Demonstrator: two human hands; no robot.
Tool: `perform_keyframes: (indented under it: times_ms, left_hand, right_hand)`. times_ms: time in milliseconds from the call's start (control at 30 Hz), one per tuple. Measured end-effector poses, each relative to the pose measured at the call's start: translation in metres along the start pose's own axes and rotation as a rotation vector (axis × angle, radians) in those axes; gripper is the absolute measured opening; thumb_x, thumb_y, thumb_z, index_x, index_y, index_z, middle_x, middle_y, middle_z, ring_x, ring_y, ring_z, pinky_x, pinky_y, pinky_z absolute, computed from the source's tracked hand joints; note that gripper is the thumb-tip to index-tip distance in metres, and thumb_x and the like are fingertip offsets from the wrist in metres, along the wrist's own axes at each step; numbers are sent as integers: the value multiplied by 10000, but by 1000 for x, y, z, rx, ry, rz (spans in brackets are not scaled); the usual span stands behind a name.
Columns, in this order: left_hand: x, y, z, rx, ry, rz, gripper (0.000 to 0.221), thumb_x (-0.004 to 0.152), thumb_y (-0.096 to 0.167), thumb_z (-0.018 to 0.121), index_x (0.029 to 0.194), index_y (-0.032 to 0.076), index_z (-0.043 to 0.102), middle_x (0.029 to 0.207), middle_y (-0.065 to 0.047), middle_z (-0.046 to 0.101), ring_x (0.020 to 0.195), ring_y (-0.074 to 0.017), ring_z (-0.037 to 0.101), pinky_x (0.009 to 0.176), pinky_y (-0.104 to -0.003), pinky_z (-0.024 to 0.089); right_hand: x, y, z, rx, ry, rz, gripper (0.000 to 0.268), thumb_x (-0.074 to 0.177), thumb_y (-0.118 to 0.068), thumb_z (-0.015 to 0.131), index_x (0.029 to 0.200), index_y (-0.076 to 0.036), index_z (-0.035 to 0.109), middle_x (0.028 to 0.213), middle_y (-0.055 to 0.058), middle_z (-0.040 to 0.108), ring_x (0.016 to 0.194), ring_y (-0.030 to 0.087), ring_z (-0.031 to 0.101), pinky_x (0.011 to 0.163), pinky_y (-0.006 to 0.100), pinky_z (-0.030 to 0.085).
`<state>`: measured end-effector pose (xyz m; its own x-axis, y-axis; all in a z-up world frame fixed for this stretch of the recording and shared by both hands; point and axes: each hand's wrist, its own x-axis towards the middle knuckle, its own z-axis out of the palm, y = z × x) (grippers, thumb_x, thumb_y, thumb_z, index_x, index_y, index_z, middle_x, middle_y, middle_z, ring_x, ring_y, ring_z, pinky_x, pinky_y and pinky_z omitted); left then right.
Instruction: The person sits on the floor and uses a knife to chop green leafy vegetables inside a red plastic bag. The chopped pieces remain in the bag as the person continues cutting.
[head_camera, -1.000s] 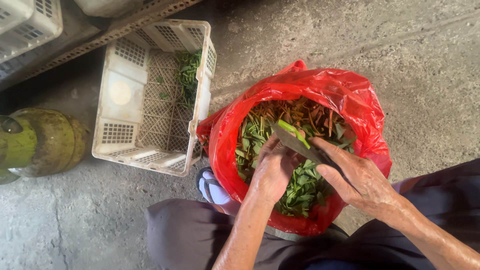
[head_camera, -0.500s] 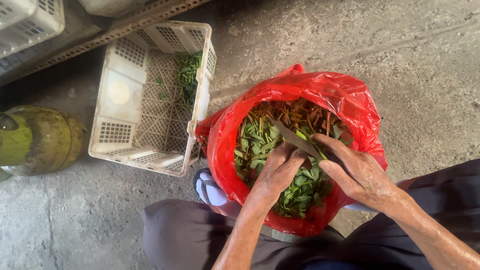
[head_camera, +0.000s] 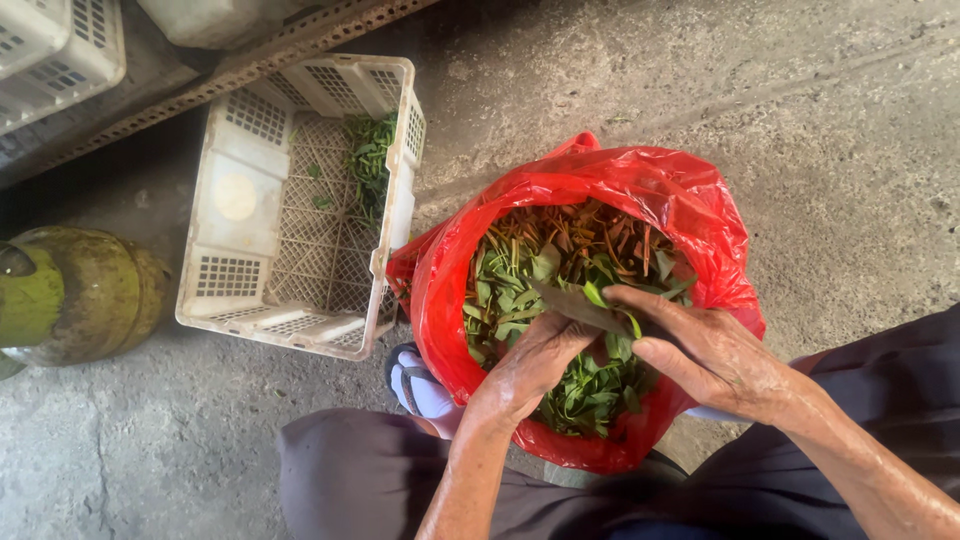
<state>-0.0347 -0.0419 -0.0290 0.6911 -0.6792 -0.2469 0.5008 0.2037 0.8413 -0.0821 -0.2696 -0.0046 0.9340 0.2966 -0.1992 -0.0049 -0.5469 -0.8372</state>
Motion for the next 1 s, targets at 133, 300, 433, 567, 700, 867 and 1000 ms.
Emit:
perform_keyframes:
  times_ms: [133, 300, 433, 567, 700, 867, 1000]
  left_hand:
    - [-1, -6, -2, 40, -1, -65, 328, 1038, 306, 610, 1191, 21, 665, 996, -30, 604, 922, -144, 532, 834, -292, 450]
    - [-10, -12, -10, 3, -30, -89, 311, 1049, 278, 636, 1161, -9, 682, 942, -59, 585, 871, -165, 529, 790, -310, 449]
    - [-13, -17, -12, -5, -6, -90, 306, 1033, 284, 630, 1152, 7, 681, 953, -57, 604, 877, -164, 553, 798, -314, 465]
    - [-9, -20, -8, 69, 109, -6, 338, 1049, 333, 591, 1155, 22, 670, 994, -37, 604, 925, -152, 560, 832, -310, 468]
    - [-2, -18, -5, 219, 190, -32, 394, 1026, 390, 550, 1202, 57, 667, 1035, -7, 636, 946, -118, 557, 843, -292, 476]
    - [-1, -19, -6, 442, 202, -111, 355, 1015, 364, 573, 1144, 47, 667, 903, -40, 619, 856, -154, 568, 734, -330, 476]
    - [0, -35, -5, 107, 158, -6, 315, 1065, 303, 622, 1169, 8, 654, 984, -24, 586, 931, -152, 524, 818, -324, 458]
  right_hand:
    - [0, -2, 3, 27, -23, 0, 580, 963, -352, 549, 1479, -100, 470, 1153, 169, 752, 965, 306, 766, 833, 396, 567]
    - [2, -6, 4, 37, -86, 6, 560, 961, -339, 553, 1465, -103, 490, 1099, 156, 748, 948, 311, 762, 832, 409, 562]
    - [3, -11, 6, -3, -77, 28, 538, 952, -352, 556, 1430, -109, 515, 1071, 152, 750, 930, 334, 757, 813, 421, 563]
    - [6, -17, 8, -123, 37, -49, 521, 962, -378, 567, 1388, -83, 524, 1115, 179, 737, 973, 383, 733, 805, 440, 571]
    - [6, -20, 8, -162, 72, -49, 540, 934, -366, 597, 1384, -78, 522, 1135, 190, 733, 963, 397, 728, 769, 447, 582]
    - [5, -20, 8, -197, 92, -40, 542, 908, -341, 614, 1375, -81, 522, 1133, 180, 734, 942, 388, 734, 731, 440, 591]
    - [4, -17, 8, -193, 117, -95, 544, 922, -337, 617, 1388, -76, 515, 1150, 201, 729, 980, 397, 721, 756, 449, 586]
